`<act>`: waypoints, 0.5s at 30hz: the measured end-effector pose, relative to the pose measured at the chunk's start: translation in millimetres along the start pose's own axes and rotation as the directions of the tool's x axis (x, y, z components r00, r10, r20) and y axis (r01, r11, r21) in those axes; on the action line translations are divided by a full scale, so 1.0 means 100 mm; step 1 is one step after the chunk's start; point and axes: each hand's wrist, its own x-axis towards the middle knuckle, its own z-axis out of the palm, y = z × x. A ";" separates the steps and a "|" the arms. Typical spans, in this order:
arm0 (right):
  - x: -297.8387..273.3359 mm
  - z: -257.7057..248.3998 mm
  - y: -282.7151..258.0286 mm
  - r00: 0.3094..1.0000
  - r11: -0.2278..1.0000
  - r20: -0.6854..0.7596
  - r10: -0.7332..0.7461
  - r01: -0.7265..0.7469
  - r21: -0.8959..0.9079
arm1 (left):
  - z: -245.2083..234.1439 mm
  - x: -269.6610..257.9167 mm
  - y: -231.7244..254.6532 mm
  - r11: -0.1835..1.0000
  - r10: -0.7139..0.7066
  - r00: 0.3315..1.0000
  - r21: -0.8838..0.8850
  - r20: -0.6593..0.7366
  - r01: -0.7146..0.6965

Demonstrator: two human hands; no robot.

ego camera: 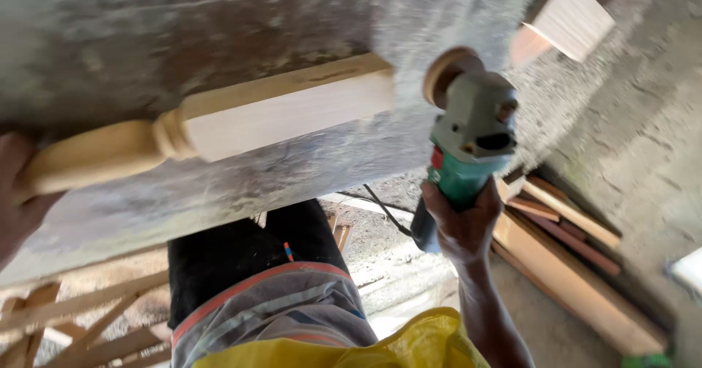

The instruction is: The person uses an angle grinder with a sanding disc to smooth the surface of a wooden baluster. They hold the baluster steady with their left hand while operating the power tool with their right hand, moving it along the wood's contours.

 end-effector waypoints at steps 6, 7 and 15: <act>-0.37 0.28 -0.03 0.974 0.979 0.206 -0.099 0.058 0.196 | -0.74 0.20 1.04 0.625 0.099 0.994 0.780 -0.039 -0.032; -0.43 0.33 -0.06 0.972 0.979 0.211 -0.102 0.061 0.193 | -0.75 0.19 1.03 0.628 0.093 0.995 0.778 -0.042 -0.026; -0.69 0.65 -0.38 0.909 0.973 0.349 -0.227 0.225 0.048 | -0.73 0.13 0.94 0.601 0.107 0.992 0.799 -0.060 -0.016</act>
